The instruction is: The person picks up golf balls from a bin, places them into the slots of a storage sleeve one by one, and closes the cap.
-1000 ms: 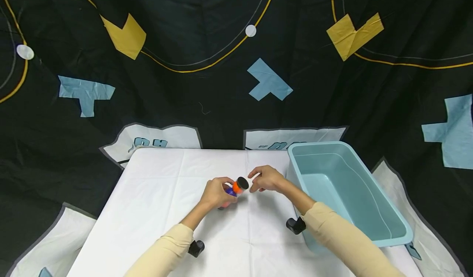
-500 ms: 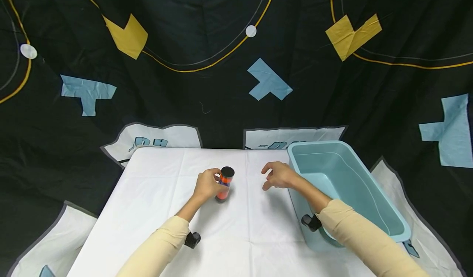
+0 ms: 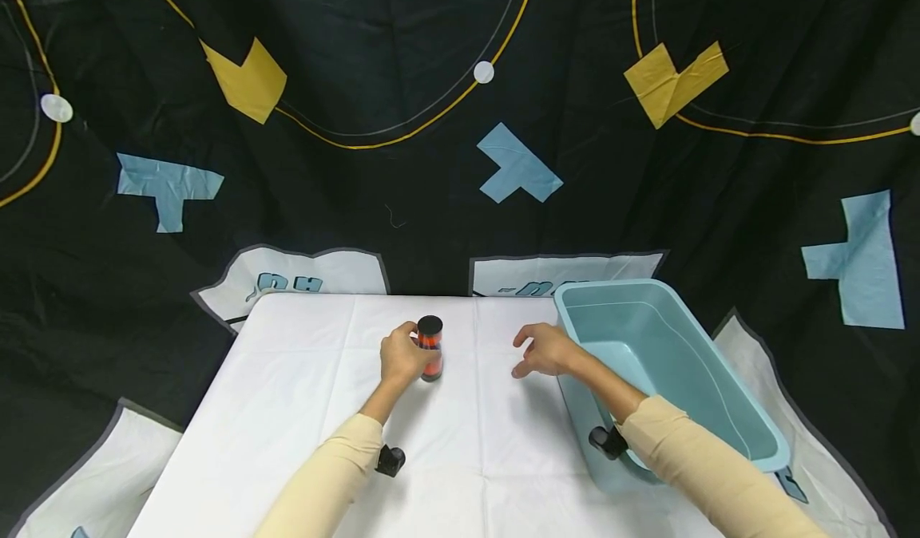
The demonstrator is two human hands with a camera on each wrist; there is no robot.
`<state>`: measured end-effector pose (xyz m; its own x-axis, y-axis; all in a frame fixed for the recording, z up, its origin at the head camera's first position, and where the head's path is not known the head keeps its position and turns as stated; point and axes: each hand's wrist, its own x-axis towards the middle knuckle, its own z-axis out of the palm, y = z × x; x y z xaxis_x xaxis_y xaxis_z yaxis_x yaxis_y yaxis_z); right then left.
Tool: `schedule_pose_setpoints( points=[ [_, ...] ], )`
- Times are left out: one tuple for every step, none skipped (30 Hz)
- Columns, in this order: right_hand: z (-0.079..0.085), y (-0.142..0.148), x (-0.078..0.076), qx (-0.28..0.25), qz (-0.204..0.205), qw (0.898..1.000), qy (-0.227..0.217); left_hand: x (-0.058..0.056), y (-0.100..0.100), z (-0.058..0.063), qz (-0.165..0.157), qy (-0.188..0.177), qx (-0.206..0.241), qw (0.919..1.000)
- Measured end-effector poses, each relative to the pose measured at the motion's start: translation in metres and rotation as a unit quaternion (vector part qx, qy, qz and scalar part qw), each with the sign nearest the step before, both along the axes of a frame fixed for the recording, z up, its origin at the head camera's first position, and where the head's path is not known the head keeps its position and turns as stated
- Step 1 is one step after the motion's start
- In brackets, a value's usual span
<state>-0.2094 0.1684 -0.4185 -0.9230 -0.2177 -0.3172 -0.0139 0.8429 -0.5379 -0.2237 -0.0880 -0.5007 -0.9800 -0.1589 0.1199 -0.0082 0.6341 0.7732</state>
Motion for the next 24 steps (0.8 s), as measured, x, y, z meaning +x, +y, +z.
schedule_pose_setpoints(
  points=[
    [0.000,0.000,0.000,0.001,0.000,1.000,0.002,-0.001,0.001,-0.001,0.002,0.003,0.003,1.0000],
    [0.000,0.001,0.001,0.002,0.000,1.000,0.002,-0.001,0.002,-0.002,0.002,0.005,0.007,1.0000],
    [-0.001,0.001,0.001,0.003,0.001,1.000,0.003,-0.001,0.004,-0.004,0.003,0.006,0.008,0.9999],
    [-0.001,0.001,0.001,0.003,0.001,1.000,0.003,-0.001,0.004,-0.004,0.003,0.008,0.007,0.9999],
    [-0.002,0.002,0.001,0.002,0.000,1.000,0.003,-0.001,0.005,-0.005,0.003,0.009,0.004,0.9999],
    [-0.002,0.002,0.002,0.003,0.000,1.000,0.003,0.000,0.006,-0.004,0.001,0.007,0.000,1.0000],
    [-0.003,0.002,0.002,0.004,0.001,1.000,0.004,0.000,0.006,-0.004,-0.002,0.006,-0.005,1.0000],
    [-0.003,0.003,0.002,0.005,0.003,1.000,0.006,0.001,0.006,-0.003,-0.005,0.003,-0.010,0.9999],
    [-0.003,0.003,0.002,0.007,0.004,1.000,0.008,0.001,0.006,-0.002,-0.010,0.001,-0.015,0.9998],
    [-0.003,0.003,0.002,0.008,0.005,1.000,0.009,0.002,0.007,-0.003,-0.013,0.010,-0.024,0.9996],
    [-0.004,0.003,0.001,0.011,0.006,1.000,0.013,0.003,0.006,-0.002,-0.019,0.009,-0.028,0.9994],
    [-0.004,0.003,0.001,0.013,0.009,1.000,0.017,0.003,0.005,-0.001,-0.023,0.005,-0.032,0.9992],
    [-0.003,0.003,0.002,0.016,0.013,1.000,0.023,0.003,0.004,0.000,-0.028,0.003,-0.037,0.9989],
    [-0.003,0.002,0.002,0.018,0.015,0.999,0.028,0.003,0.003,0.001,-0.034,-0.001,-0.041,0.9986],
    [-0.003,0.001,0.003,0.020,0.016,0.999,0.032,0.004,0.002,0.001,-0.041,-0.005,-0.045,0.9981],
    [-0.004,0.000,0.003,0.022,0.018,0.999,0.039,0.004,0.000,0.003,-0.052,-0.010,-0.054,0.9972],
    [-0.004,-0.001,0.004,0.023,0.018,0.998,0.047,0.004,-0.003,0.006,-0.068,-0.026,-0.059,0.9956],
    [-0.003,-0.002,0.004,0.023,0.018,0.998,0.055,0.004,-0.007,0.009,-0.080,-0.033,-0.069,0.9938],
    [-0.001,-0.002,0.004,0.023,0.015,0.998,0.062,0.003,-0.011,0.012,-0.093,-0.035,-0.082,0.9916],
    [0.000,-0.002,0.004,0.020,0.011,0.997,0.071,0.003,-0.015,0.017,-0.106,-0.040,-0.093,0.9892],
    [0.003,-0.001,0.004,0.015,0.008,0.997,0.080,0.001,-0.020,0.023,-0.116,-0.044,-0.105,0.9867],
    [0.006,0.000,0.004,0.011,0.003,0.996,0.088,-0.001,-0.026,0.030,-0.124,-0.046,-0.117,0.9843],
    [0.009,0.003,0.004,0.006,-0.003,0.995,0.097,-0.003,-0.032,0.037,-0.125,-0.044,-0.129,0.9827],
    [0.013,0.006,0.004,0.000,-0.007,0.994,0.106,-0.004,-0.037,0.045,-0.123,-0.041,-0.139,0.9818]
  ],
)
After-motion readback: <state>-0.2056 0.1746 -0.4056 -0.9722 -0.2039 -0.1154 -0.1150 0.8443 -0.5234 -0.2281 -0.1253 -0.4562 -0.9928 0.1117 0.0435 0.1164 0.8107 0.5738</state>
